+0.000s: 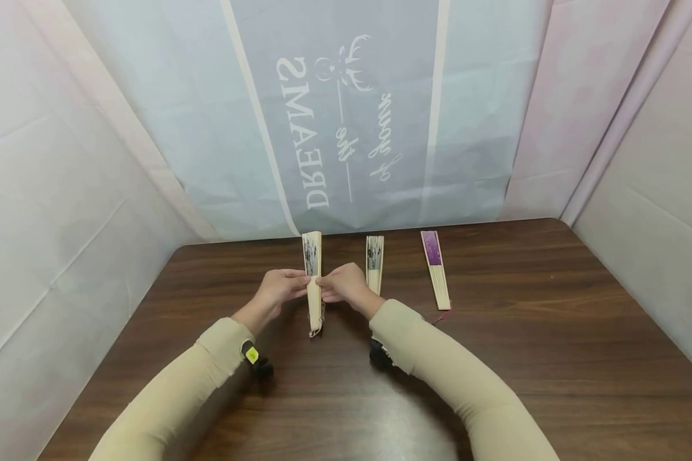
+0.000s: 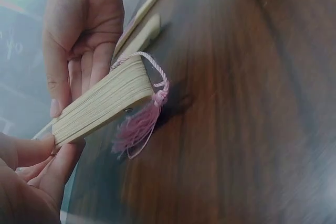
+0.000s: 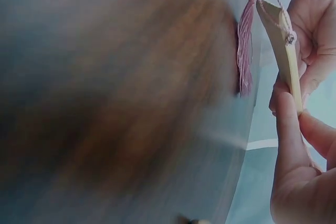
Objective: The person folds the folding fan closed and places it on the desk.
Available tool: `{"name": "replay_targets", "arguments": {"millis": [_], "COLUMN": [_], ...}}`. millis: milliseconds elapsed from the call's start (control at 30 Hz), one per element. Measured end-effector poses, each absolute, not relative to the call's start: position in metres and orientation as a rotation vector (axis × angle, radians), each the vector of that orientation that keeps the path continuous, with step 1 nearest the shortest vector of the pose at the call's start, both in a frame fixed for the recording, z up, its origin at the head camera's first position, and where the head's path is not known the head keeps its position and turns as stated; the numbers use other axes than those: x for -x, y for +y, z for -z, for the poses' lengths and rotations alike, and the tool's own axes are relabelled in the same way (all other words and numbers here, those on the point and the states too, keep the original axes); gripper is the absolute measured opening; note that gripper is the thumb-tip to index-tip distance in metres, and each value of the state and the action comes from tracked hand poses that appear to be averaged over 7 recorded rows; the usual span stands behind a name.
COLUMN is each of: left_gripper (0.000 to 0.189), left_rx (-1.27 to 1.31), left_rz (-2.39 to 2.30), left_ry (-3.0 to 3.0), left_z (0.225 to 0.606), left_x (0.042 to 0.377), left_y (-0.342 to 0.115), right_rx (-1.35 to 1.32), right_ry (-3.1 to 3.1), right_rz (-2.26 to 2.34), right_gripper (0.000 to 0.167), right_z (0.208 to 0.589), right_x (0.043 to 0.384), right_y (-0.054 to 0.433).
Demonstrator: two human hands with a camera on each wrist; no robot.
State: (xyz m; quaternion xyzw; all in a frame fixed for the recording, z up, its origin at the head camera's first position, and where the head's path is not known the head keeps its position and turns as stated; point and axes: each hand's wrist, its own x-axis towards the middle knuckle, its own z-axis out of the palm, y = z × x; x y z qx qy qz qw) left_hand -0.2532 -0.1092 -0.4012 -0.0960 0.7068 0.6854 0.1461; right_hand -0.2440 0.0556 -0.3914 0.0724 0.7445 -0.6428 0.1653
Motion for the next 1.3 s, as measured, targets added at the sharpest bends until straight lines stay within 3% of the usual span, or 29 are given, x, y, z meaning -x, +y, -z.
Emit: {"name": "replay_targets", "arguments": {"millis": [533, 1300], "left_gripper": [0.025, 0.018], "left_rx": [0.393, 0.316], "left_rz": [-1.845, -1.693], "left_ry": [2.155, 2.345], "left_z": [0.404, 0.412], "left_x": [0.285, 0.282], "left_y": [-0.127, -0.116], "right_rx": [-0.309, -0.401], "right_ry": [2.192, 2.413], "right_rz": [1.834, 1.395], "right_gripper": [0.021, 0.021], "right_z": [0.4, 0.397], "right_x": [0.269, 0.287], "right_y": [0.023, 0.02]}}
